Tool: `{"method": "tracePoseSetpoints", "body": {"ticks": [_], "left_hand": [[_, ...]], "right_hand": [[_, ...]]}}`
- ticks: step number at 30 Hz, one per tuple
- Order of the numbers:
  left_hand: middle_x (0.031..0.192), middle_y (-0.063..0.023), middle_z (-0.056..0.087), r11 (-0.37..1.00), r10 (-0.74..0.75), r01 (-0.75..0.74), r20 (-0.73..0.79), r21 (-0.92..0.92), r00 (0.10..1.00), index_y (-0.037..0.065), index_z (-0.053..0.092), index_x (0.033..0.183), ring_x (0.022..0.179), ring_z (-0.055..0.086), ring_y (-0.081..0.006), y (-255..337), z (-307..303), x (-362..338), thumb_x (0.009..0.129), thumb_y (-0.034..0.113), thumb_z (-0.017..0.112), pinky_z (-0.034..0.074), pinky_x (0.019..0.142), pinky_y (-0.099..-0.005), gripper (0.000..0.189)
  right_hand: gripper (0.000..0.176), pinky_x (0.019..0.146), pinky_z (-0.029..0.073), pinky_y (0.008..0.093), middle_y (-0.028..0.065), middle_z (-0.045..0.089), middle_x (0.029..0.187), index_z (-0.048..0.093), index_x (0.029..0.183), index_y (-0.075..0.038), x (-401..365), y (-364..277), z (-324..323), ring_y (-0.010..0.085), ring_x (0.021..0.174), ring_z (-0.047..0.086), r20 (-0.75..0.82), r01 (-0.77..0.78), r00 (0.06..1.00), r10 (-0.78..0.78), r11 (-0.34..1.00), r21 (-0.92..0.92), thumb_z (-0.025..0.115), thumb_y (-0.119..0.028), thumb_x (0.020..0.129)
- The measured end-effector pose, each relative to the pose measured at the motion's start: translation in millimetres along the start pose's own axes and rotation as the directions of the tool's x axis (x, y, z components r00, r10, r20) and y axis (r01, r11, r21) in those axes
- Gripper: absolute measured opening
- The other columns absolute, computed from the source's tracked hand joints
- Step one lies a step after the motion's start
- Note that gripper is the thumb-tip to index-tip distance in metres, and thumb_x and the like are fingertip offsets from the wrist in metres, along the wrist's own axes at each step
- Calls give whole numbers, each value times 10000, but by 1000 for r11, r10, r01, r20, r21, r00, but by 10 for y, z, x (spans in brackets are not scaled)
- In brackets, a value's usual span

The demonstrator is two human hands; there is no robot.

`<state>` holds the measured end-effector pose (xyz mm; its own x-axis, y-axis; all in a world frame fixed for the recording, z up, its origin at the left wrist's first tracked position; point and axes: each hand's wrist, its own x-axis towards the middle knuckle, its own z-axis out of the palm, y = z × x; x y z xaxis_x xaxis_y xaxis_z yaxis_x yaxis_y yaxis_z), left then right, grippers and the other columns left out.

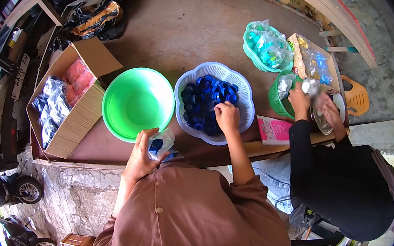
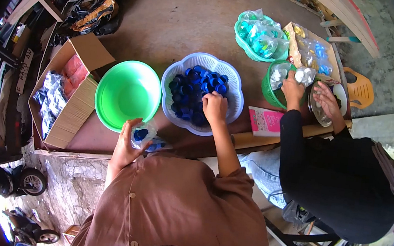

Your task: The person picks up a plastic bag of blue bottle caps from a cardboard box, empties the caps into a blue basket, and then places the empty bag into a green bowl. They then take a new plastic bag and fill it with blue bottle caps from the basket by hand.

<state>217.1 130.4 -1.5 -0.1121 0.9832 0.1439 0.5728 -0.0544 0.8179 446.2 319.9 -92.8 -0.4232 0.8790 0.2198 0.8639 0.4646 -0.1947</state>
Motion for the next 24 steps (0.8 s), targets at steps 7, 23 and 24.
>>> {"method": "tracePoseSetpoints", "body": {"ticks": [7, 23, 24], "left_hand": [[1095, -171, 504, 1000, -5, 5, -4, 13, 1000, -4, 419, 1189, 1026, 505, -323, -14, 14, 7, 628, 117, 769, 407, 891, -387, 672], [1080, -188, 511, 1000, 12, -12, 4, 2, 1000, -4, 420, 1190, 1010, 488, -357, -63, 50, 7, 620, 99, 768, 418, 864, -414, 676], [1081, -188, 511, 1000, 16, -16, 3, 5, 1000, 0, 422, 1189, 1009, 488, -358, -35, 37, 20, 620, 99, 768, 415, 869, -415, 673]], "right_hand": [[118, 549, 341, 237, -45, 460, 658, 521, 786, -138, -157, -327, -368, 87, 586, 427, 637, -428, 767, 75, -680, 595, 594, -211, 845], [169, 561, 446, 300, 100, 613, 742, 652, 958, -48, -363, -1173, -775, 190, 612, 572, 77, 135, 897, -434, 437, 889, 610, -121, 811], [140, 526, 428, 260, 78, 624, 754, 653, 933, -41, -287, -1073, -785, 125, 580, 539, 58, 86, 936, -347, 386, 919, 619, -98, 809]]}}
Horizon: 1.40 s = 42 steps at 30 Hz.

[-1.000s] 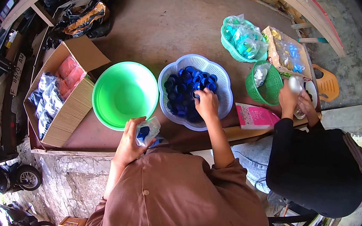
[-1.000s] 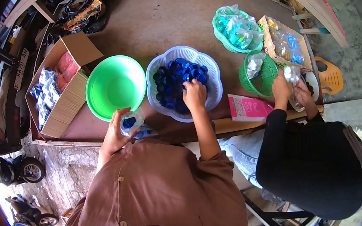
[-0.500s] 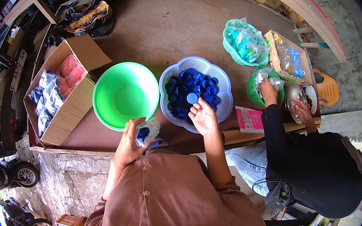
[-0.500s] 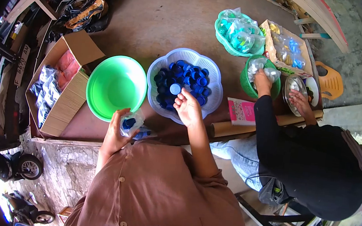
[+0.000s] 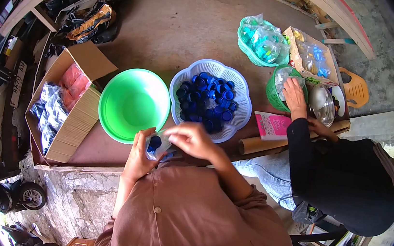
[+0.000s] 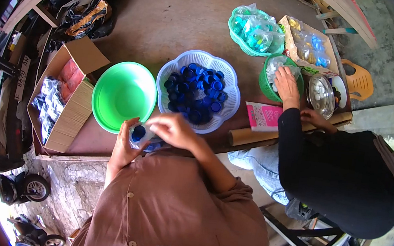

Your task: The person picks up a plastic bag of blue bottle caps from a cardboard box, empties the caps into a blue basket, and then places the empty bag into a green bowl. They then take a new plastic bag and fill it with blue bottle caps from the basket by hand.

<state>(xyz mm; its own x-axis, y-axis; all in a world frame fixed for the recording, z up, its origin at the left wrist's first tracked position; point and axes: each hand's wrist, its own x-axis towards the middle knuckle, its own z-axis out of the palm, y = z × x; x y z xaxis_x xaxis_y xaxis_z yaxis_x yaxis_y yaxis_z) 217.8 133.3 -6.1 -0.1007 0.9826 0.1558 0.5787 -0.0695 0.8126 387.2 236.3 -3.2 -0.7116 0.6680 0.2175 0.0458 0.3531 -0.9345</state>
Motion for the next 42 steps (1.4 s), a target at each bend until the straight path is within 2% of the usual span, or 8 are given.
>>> {"method": "tracePoseSetpoints", "body": {"ticks": [5, 11, 18, 22, 30, 34, 40, 42], "left_hand": [[1082, -185, 511, 1000, -2, 2, 7, -20, 1000, 10, 420, 1192, 1016, 484, -355, 17, -2, -10, 616, 98, 771, 404, 887, -415, 679], [1120, -157, 502, 1000, -8, 8, 23, 13, 1000, -1, 395, 1211, 1061, 494, -304, 18, -30, -11, 609, 71, 771, 404, 916, -371, 713], [1122, -162, 503, 999, -18, 18, -1, 29, 1000, 7, 404, 1209, 1061, 493, -314, 32, -34, -31, 608, 81, 774, 401, 919, -378, 709], [1125, -165, 503, 999, -13, 13, 8, 29, 1000, 5, 400, 1214, 1056, 497, -314, 45, -26, -18, 609, 88, 777, 401, 917, -379, 718], [1111, -165, 508, 999, 16, -17, -35, -35, 999, -5, 391, 1218, 1034, 509, -322, -2, 20, -32, 607, 69, 770, 418, 891, -383, 723], [1110, -168, 514, 994, 107, -108, 33, 29, 994, -2, 399, 1205, 1056, 478, -340, -129, 41, -81, 606, 15, 728, 395, 919, -410, 684], [1225, -213, 444, 949, 313, -316, -157, 1, 937, 30, 181, 1334, 1125, 446, -346, -117, 20, -186, 512, 139, 827, 375, 951, -404, 1051], [1236, -215, 433, 977, 21, 0, 95, -212, 995, 26, 217, 1327, 1136, 439, -356, -121, 12, -202, 482, 152, 837, 371, 955, -416, 1055]], "right_hand": [[175, 657, 467, 405, 123, 550, 831, 585, 829, -62, -87, 924, -810, 309, 787, 582, -489, -437, 869, 67, 566, -699, 672, -80, 677], [314, 794, 459, 406, 135, 570, 925, 581, 927, -38, -102, 1128, -991, 323, 891, 561, -522, -588, 805, 281, 269, -762, 705, -92, 643], [378, 782, 479, 362, 166, 604, 947, 586, 987, 7, -263, 956, -1036, 309, 859, 598, -523, -422, 852, 38, 641, -641, 666, 61, 621], [413, 707, 504, 275, 89, 609, 991, 535, 1069, -2, -334, 889, -996, 135, 825, 606, -577, -255, 770, 273, 960, 113, 650, 113, 689], [366, 892, 401, 386, 120, 551, 1148, 593, 979, -32, -114, -31, -103, 242, 1057, 523, -190, 82, 976, -110, 985, -151, 744, -163, 672], [324, 833, 427, 377, 188, 553, 1040, 602, 959, -16, -158, 336, 629, 320, 990, 533, 128, -140, 976, 175, 960, -244, 719, -142, 685], [378, 714, 466, 302, 94, 615, 925, 588, 1026, 8, -165, -196, 283, 158, 833, 583, 11, -154, 988, 155, 987, -42, 731, -126, 703], [399, 717, 473, 272, 57, 604, 973, 557, 1114, 12, -260, -116, 267, 113, 853, 573, 169, -308, 951, 261, 857, 412, 690, -90, 752]]}}
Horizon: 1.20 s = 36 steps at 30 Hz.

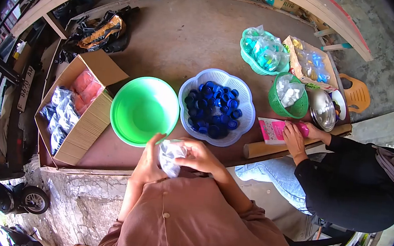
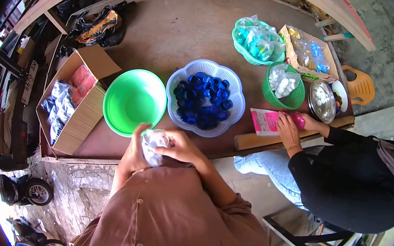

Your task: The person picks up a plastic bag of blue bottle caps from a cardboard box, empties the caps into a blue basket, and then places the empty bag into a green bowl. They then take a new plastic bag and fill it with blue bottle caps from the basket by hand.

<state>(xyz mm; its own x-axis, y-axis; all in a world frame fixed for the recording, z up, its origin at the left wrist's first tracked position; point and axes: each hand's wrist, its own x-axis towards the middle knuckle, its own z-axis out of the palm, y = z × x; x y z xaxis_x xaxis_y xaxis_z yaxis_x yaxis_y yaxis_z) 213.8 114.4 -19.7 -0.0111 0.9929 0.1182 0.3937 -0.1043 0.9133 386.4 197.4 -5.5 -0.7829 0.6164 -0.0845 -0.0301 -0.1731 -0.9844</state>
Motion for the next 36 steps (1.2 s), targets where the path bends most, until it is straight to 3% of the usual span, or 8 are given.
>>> {"method": "tracePoseSetpoints", "body": {"ticks": [8, 10, 12, 16, 18, 24, 30, 36], "left_hand": [[1214, -212, 436, 987, 160, -155, 110, -48, 981, -3, 350, 1251, 1158, 410, -362, -187, 91, 136, 521, 175, 803, 331, 984, -425, 877], [1191, -172, 471, 967, 215, -229, 130, 109, 968, 9, 312, 1286, 1111, 469, -333, -35, 80, 258, 528, 265, 840, 392, 935, -398, 958], [1201, -149, 471, 931, 336, -355, 184, 81, 924, 27, 398, 1239, 1107, 469, -321, -73, 134, 355, 521, 273, 842, 381, 943, -398, 880], [1164, -146, 497, 985, 167, -150, 249, -86, 954, 58, 506, 1129, 1098, 463, -318, 100, 220, 350, 584, 207, 778, 368, 936, -398, 627], [1041, -150, 566, 946, 185, -112, 221, -306, 958, 58, 535, 1086, 963, 550, -299, -138, 314, 322, 614, 184, 747, 432, 841, -384, 533], [850, -159, 628, 976, 159, -196, 306, 92, 939, 13, 595, 936, 755, 609, -311, 68, 310, 275, 657, 159, 707, 481, 689, -382, 335], [787, -109, 610, 901, 125, -206, 227, 383, 966, 58, 603, 887, 756, 586, -291, 341, 218, 207, 651, 164, 703, 455, 707, -380, 277], [760, -59, 613, 819, 176, -300, 284, 489, 943, 78, 601, 794, 769, 586, -249, 342, 245, 146, 619, 100, 641, 429, 735, -374, 180]], "right_hand": [[380, 729, 484, 243, 43, 590, 956, 538, 1127, 33, -84, -216, -6, 99, 865, 569, -112, 61, 992, -61, 998, 2, 662, -28, 773], [364, 742, 467, 249, 25, 559, 879, 541, 1108, 44, -57, -282, -73, 99, 834, 559, -230, 15, 956, -181, 813, -581, 658, -3, 766], [345, 750, 445, 242, 36, 539, 931, 549, 1095, 48, -155, -556, 76, 103, 872, 540, -70, 180, 982, -177, 982, 48, 649, 16, 767], [374, 830, 448, 270, 42, 499, 1071, 529, 1132, 49, -189, -274, -132, 130, 993, 521, -125, 108, 980, -153, 946, -307, 637, 26, 774], [264, 715, 462, 268, 75, 586, 867, 591, 982, 21, -262, -558, 105, 139, 835, 570, -129, 79, 991, -42, 952, 296, 686, -61, 750], [265, 552, 424, 228, 45, 527, 759, 612, 977, -12, -358, -578, -198, 100, 616, 502, -176, 210, 872, -457, 675, -707, 686, -27, 723], [306, 476, 366, 149, -21, 451, 753, 606, 1024, -21, -554, -531, -392, 0, 566, 438, -474, 102, 841, -261, 937, -334, 624, 85, 738], [398, 706, 465, 371, 96, 582, 970, 643, 982, -97, -600, -644, -90, 255, 826, 578, -54, 99, 864, -501, 273, -957, 675, -35, 589]]}}
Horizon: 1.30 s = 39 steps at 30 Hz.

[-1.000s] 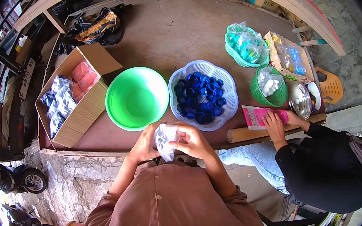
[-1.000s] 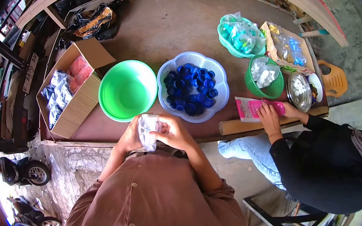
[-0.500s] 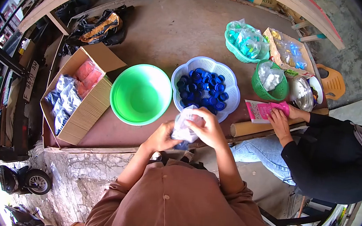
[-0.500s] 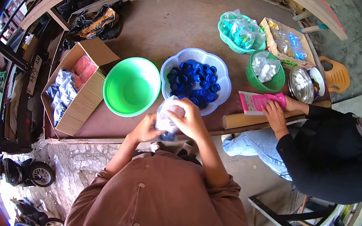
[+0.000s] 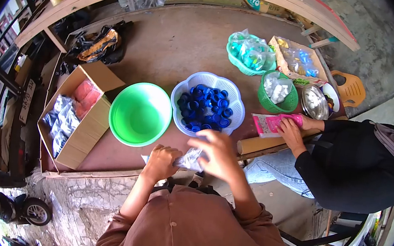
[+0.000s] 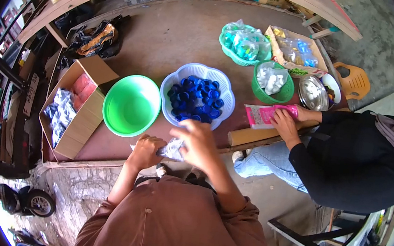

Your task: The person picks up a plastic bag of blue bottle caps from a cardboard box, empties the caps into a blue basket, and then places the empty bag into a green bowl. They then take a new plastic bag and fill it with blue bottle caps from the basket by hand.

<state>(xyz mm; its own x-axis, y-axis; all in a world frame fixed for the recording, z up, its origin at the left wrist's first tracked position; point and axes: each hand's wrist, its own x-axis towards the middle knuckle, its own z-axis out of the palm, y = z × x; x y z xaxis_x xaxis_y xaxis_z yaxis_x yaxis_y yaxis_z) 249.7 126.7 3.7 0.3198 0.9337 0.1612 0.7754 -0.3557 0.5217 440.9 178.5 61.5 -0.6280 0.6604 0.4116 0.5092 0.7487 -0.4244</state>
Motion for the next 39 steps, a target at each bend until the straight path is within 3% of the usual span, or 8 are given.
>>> {"method": "tracePoseSetpoints", "body": {"ticks": [4, 12, 19, 23, 26, 31, 36, 39], "left_hand": [[727, -88, 639, 997, -20, 15, 74, 72, 997, 94, 643, 759, 726, 606, -260, 10, 45, -14, 630, 93, 589, 436, 747, -375, 140], [704, -117, 632, 993, -114, 114, 169, 12, 979, 85, 650, 786, 704, 608, -285, -51, 71, -78, 646, 226, 665, 447, 719, -396, 199], [680, -143, 622, 969, -142, 175, 188, -172, 972, 67, 649, 776, 697, 605, -304, 23, -150, -45, 679, 262, 684, 465, 681, -404, 221], [676, -142, 617, 956, -251, 261, 86, -135, 964, 39, 631, 758, 680, 602, -305, 83, -191, -29, 684, 250, 689, 467, 662, -400, 231], [704, -109, 618, 998, -52, 51, -78, -26, 996, 64, 618, 766, 690, 600, -280, -8, 80, 13, 651, 202, 683, 458, 662, -388, 191], [782, -52, 606, 995, -103, 103, -103, -1, 989, 96, 570, 854, 790, 583, -234, -138, 268, 2, 569, 147, 687, 396, 756, -377, 312], [778, -45, 596, 989, -147, 148, -237, -14, 960, 113, 559, 858, 797, 576, -222, -205, 405, 21, 558, 153, 709, 350, 762, -366, 337], [767, -51, 590, 992, -117, 128, -290, 18, 950, 116, 558, 847, 775, 575, -226, -314, 509, -9, 568, 179, 708, 353, 734, -370, 323]], "right_hand": [[152, 661, 469, 347, 89, 593, 837, 606, 777, -42, -97, -38, 196, 289, 749, 583, 354, -105, 935, -30, 929, 354, 638, -17, 631], [205, 527, 408, 216, 28, 552, 701, 484, 599, -25, -209, 251, -191, 91, 622, 534, 91, -186, 981, 170, 705, 684, 634, 108, 642], [187, 534, 417, 200, 29, 559, 752, 546, 698, -14, -207, 429, -272, 65, 637, 524, -133, -97, 959, 250, 731, 675, 719, 49, 665], [505, 771, 479, 276, 118, 506, 1120, 364, 1257, -28, -255, 458, -107, 190, 882, 594, 89, -326, 893, 442, 496, 805, 600, -2, 811], [365, 708, 498, 257, 69, 569, 948, 453, 1204, -11, -277, 286, 4, 125, 808, 586, 377, -517, 828, 414, 303, 801, 562, -44, 858], [160, 555, 460, 204, 7, 541, 715, 527, 1010, 12, -213, 176, -60, 68, 637, 561, 147, -361, 832, 535, 322, 875, 560, -32, 859], [256, 588, 417, 194, 12, 500, 793, 480, 1137, -20, -168, -36, 66, 82, 680, 534, 35, -296, 807, 590, 352, 888, 517, -58, 887], [334, 652, 441, 227, 26, 510, 886, 433, 1235, -43, -310, -80, 275, 89, 759, 534, 246, -464, 819, 519, 346, 816, 486, -122, 916]]}}
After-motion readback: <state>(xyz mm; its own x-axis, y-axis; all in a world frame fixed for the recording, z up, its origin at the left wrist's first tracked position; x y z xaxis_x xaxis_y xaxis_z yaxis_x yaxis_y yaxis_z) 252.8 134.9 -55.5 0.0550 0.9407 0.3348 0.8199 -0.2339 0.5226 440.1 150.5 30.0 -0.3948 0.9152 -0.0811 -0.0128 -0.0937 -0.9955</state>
